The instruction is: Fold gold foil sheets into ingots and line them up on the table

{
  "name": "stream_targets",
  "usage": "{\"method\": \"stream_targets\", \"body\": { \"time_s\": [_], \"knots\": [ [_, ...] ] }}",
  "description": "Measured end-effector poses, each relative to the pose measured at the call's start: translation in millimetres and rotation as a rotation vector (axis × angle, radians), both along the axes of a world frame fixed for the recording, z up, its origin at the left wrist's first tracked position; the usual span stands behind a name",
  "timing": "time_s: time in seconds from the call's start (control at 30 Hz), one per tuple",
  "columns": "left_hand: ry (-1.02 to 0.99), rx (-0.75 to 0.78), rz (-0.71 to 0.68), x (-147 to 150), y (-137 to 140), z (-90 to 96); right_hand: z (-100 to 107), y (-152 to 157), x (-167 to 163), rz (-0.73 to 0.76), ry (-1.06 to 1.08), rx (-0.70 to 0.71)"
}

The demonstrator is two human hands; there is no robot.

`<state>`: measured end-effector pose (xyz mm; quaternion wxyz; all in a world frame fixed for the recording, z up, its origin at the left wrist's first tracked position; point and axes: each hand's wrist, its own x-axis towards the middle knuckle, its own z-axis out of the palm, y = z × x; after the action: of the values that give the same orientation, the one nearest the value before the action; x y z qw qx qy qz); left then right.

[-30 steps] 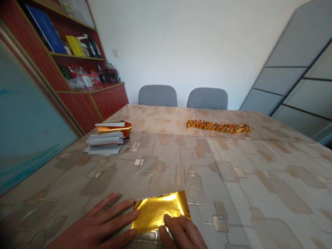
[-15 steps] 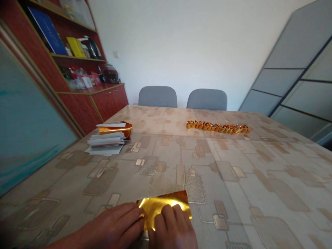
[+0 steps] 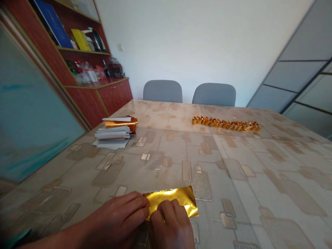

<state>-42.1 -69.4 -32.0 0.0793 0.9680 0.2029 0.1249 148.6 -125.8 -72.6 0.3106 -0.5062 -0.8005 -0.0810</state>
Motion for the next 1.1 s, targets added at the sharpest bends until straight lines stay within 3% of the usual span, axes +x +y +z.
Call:
{"method": "stream_targets", "body": {
  "time_s": [0.37, 0.53, 0.67, 0.83, 1.0, 1.1],
  "knots": [
    [-0.128, 0.003, 0.022, 1.2, 14.9, -12.0, 6.9, 2.1, 2.4, 0.025, 0.035, -0.063],
    [-0.190, -0.060, 0.007, -4.8, 16.3, -2.4, 5.4, 0.9, 2.8, 0.002, 0.027, -0.051],
    [-0.247, 0.008, -0.023, -11.4, 6.3, 7.8, 4.7, 1.3, 3.9, 0.035, 0.016, -0.049],
    [-0.053, 0.122, -0.044, -22.4, -4.1, 7.7, 4.3, 3.3, 3.6, 0.019, -0.008, -0.048],
    [0.109, 0.128, -0.060, -31.8, -0.8, 1.8, 2.6, 3.1, 1.6, -0.012, -0.048, -0.024],
    [0.099, 0.113, -0.058, -32.0, 2.0, 1.4, 2.7, 3.7, 1.1, -0.016, -0.078, -0.022]
  ]
}}
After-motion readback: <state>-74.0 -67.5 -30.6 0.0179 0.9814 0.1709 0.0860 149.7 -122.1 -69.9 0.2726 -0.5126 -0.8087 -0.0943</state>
